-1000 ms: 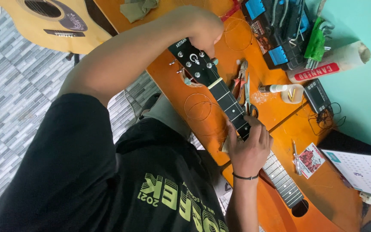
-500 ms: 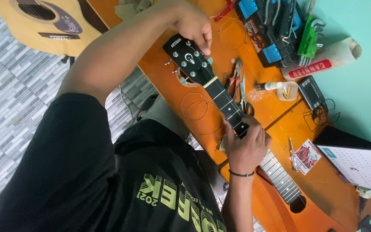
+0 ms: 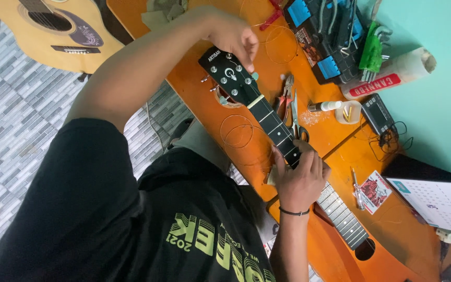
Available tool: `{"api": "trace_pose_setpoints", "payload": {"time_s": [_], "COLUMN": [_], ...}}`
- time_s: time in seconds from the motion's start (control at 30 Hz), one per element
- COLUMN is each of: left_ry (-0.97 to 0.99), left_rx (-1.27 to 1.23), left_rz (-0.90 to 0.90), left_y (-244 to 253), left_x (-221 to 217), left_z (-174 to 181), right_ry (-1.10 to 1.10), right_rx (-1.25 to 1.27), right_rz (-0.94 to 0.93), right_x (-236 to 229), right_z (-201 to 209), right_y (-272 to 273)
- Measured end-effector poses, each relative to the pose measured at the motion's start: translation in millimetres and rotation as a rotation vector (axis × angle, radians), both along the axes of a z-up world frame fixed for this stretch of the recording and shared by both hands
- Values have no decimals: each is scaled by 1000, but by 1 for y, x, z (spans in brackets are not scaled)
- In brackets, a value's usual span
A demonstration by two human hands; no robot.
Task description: The person threads a new guitar string through the tuning peg on the headstock of an acoustic guitar. They pull the string taut, wrap it around the tuning peg, and tighten it by turning the peg to secure the string in place.
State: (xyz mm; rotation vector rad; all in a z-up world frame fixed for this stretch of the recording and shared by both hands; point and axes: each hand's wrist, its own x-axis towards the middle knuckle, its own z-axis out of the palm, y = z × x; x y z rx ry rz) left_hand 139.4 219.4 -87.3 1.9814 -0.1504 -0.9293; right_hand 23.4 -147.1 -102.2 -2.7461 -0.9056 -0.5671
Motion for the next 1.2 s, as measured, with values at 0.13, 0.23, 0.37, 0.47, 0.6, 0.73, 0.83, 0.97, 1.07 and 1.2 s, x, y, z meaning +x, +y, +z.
{"api": "trace_pose_setpoints", "payload": {"time_s": [0.13, 0.23, 0.37, 0.47, 0.6, 0.73, 0.83, 0.97, 1.07, 1.2], "left_ry": [-62, 24, 133, 251, 237, 157, 134, 28, 53, 120], "left_rx": [352, 159, -35, -1, -39, 8, 99, 277, 191, 22], "left_rz": [46, 117, 125, 158, 196, 245, 256, 227, 245, 207], "left_y": [-4, 3, 4, -6, -5, -9, -11, -9, -2, 10], "left_x": [-12, -13, -12, -9, -11, -17, -24, -36, -37, -31], "left_z": [21, 8, -6, 4, 10, 18, 26, 30, 24, 2], "right_ry": [23, 27, 30, 54, 82, 125, 136, 120, 116, 124], "right_rx": [6, 17, 30, 37, 53, 75, 86, 83, 68, 73], "right_rz": [6, 8, 6, 24, 32, 26, 35, 56, 48, 45], "right_x": [-1, -1, -2, -1, 0, -2, -4, -8, -9, -9], "right_z": [1, -2, -1, 1, 4, 7, 4, 3, 3, 5], "right_y": [-1, -2, -1, -1, -4, -6, -8, -4, -2, 1]}}
